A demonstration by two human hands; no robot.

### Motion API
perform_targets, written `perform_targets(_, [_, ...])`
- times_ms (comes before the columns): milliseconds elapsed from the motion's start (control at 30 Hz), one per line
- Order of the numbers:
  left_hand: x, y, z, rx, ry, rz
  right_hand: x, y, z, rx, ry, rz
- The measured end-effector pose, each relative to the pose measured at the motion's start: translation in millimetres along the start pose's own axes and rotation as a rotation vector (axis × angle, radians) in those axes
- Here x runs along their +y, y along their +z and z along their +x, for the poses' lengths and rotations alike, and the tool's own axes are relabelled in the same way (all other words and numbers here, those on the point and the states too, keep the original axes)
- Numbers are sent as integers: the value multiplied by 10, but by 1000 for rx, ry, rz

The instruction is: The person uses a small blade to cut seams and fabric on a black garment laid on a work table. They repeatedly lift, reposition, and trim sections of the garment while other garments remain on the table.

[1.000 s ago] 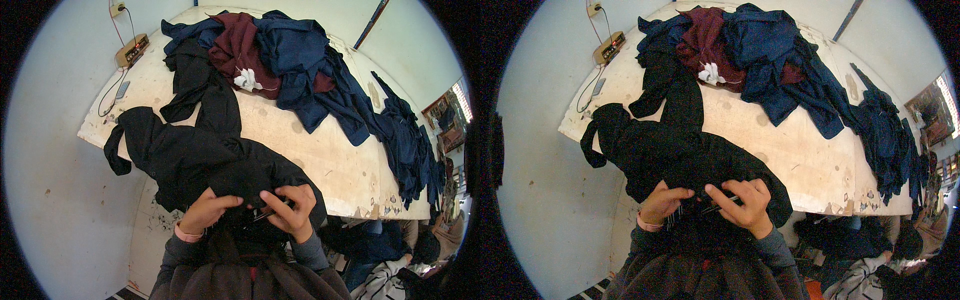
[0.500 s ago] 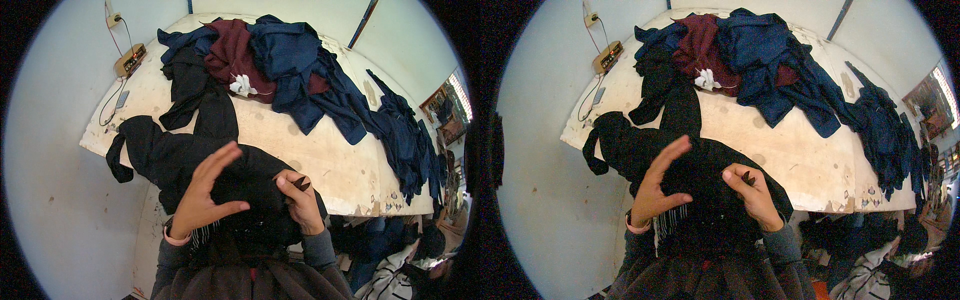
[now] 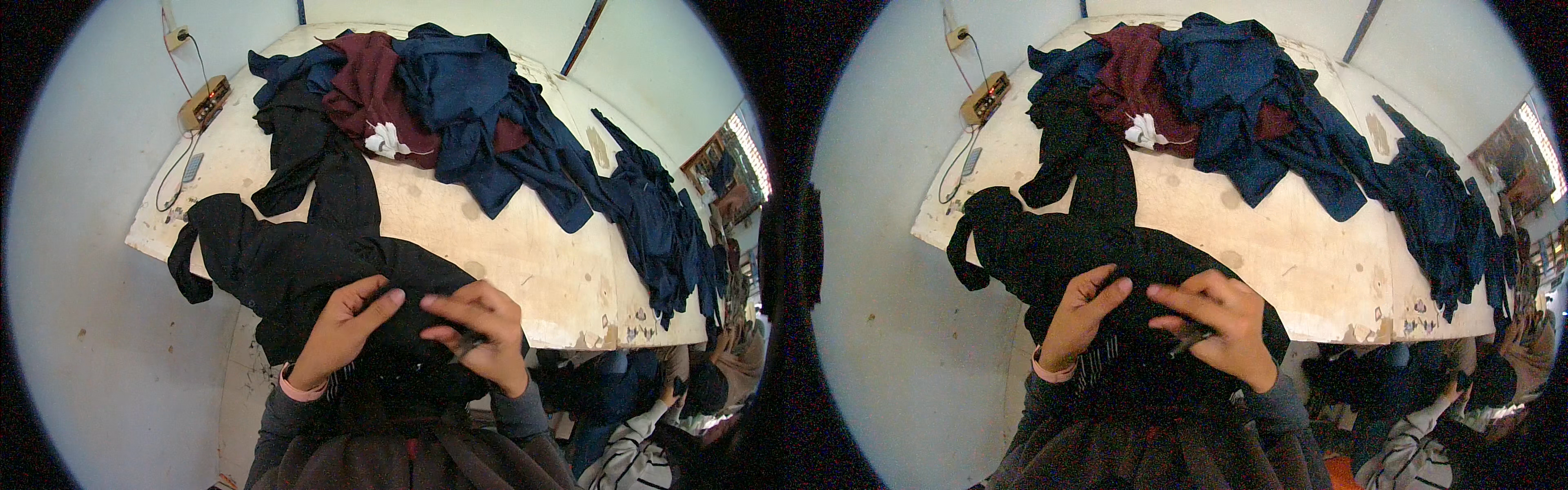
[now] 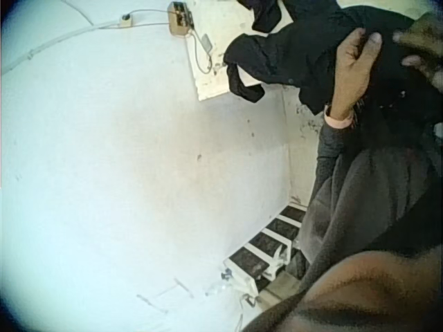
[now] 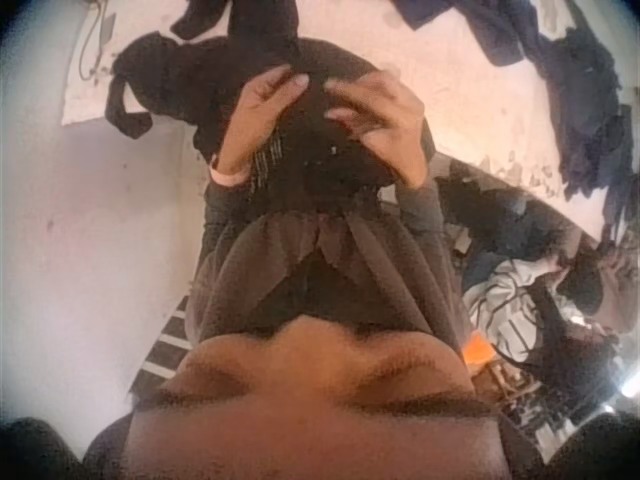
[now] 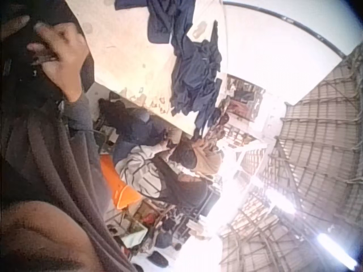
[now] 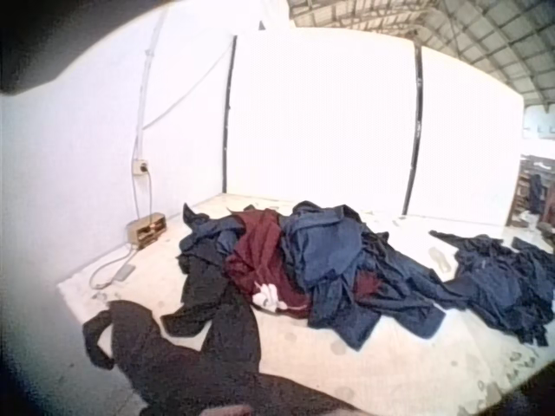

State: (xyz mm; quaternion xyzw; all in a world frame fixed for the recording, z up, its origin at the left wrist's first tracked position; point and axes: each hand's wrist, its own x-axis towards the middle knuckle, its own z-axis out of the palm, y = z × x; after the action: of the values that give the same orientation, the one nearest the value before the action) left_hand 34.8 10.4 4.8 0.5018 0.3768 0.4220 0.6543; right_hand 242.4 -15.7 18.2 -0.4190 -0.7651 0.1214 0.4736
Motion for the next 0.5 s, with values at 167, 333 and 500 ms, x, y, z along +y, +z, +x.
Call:
perform_targets(167, [-16, -11, 8, 22, 26, 48, 42, 4, -131, 100, -148, 122])
perform_targets(333, [23, -56, 10, 17, 24, -57, -83, -264, -91, -200, -69, 427])
perform_targets(500, [39, -26, -28, 13, 6, -61, -85, -206, -136, 31, 44, -124])
